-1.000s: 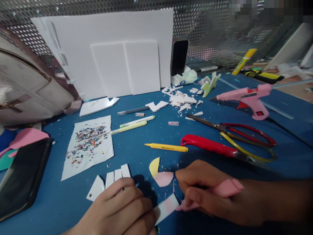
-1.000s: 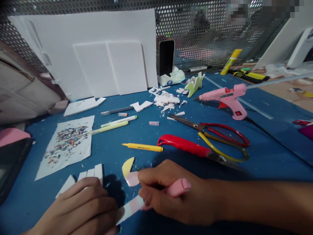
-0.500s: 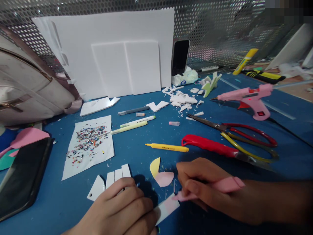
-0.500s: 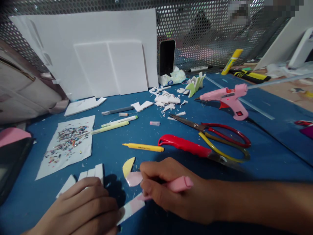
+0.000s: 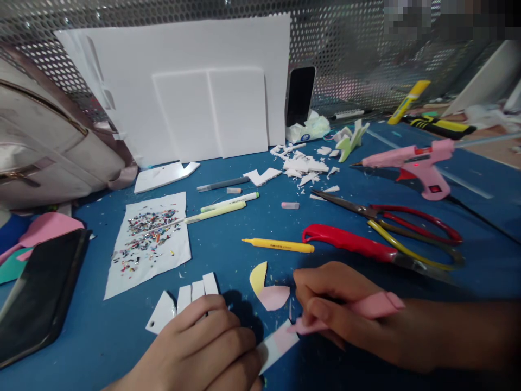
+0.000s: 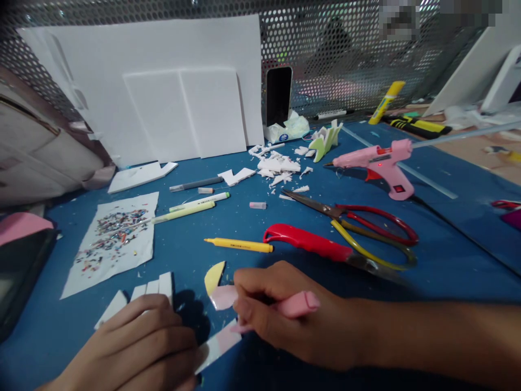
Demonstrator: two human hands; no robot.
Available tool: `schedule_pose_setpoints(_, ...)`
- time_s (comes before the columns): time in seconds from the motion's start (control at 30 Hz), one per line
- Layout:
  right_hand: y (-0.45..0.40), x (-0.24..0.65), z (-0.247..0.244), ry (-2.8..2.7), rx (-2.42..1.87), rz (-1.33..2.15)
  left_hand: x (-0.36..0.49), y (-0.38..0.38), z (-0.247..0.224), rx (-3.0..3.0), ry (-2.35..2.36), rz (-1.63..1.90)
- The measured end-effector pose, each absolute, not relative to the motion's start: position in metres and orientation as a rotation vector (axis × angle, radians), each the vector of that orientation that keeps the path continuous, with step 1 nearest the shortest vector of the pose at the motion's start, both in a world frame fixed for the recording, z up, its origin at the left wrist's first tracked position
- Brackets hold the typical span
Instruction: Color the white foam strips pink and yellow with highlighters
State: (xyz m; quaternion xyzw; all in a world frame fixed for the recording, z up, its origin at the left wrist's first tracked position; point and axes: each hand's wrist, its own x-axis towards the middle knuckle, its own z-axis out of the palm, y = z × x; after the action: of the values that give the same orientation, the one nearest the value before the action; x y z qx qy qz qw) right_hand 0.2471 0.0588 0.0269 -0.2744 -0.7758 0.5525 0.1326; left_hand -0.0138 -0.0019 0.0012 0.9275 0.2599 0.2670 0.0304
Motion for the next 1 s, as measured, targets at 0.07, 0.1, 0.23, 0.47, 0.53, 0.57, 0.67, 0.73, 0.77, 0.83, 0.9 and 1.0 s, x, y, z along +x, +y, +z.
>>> schedule_pose_setpoints(0.07, 0.0583, 0.2464, 0.0273, -2.248, -0.796, 1.621, -0.0137, -0.0018, 0.0013, 2.864, 0.803, 0.812)
schedule_pose_setpoints(0.1, 0.0581, 0.2461, 0.0275, -2.249, -0.786, 1.647, -0.0136, -0.0018, 0.0013, 2.864, 0.798, 0.818)
schedule_pose_setpoints(0.23, 0.0576, 0.2459, 0.0276, -2.231, -0.844, 1.613, -0.013, -0.0013, 0.0019, 2.865, 0.806, 0.838)
schedule_pose_setpoints(0.47, 0.0586, 0.2467, 0.0267, -2.213, -0.833, 1.647, -0.011, -0.0017, 0.0052, 2.879, 0.84, 0.8)
schedule_pose_setpoints(0.53, 0.0586, 0.2466, 0.0263, -2.223, -0.846, 1.614, -0.0116, -0.0034, 0.0046, 2.877, 0.843, 0.799)
schedule_pose_setpoints(0.57, 0.0585, 0.2465, 0.0262, -2.237, -0.838, 1.608, -0.0122, -0.0041, 0.0044, 2.88, 0.832, 0.797)
schedule_pose_setpoints(0.67, 0.0586, 0.2466, 0.0264, -2.28, -0.815, 1.626, -0.0141, -0.0046, 0.0047, 2.902, 0.805, 0.775)
schedule_pose_setpoints(0.73, 0.0587, 0.2474, 0.0264, -2.287, -0.826, 1.632, -0.0154, -0.0033, 0.0049, 2.908, 0.801, 0.778)
schedule_pose_setpoints(0.77, 0.0588, 0.2481, 0.0262, -2.288, -0.816, 1.634, -0.0161, -0.0024, 0.0045, 2.901, 0.796, 0.795)
schedule_pose_setpoints(0.83, 0.0588, 0.2495, 0.0252, -2.286, -0.769, 1.645, -0.0175, -0.001, 0.0027, 2.852, 0.784, 0.837)
schedule_pose_setpoints(0.9, 0.0586, 0.2503, 0.0236, -2.262, -0.719, 1.662, -0.0184, -0.0004, -0.0001, 2.798, 0.772, 0.867)
schedule_pose_setpoints(1.0, 0.0577, 0.2492, 0.0212, -2.189, -0.691, 1.65, -0.0185, -0.0007, -0.0035, 2.779, 0.772, 0.885)
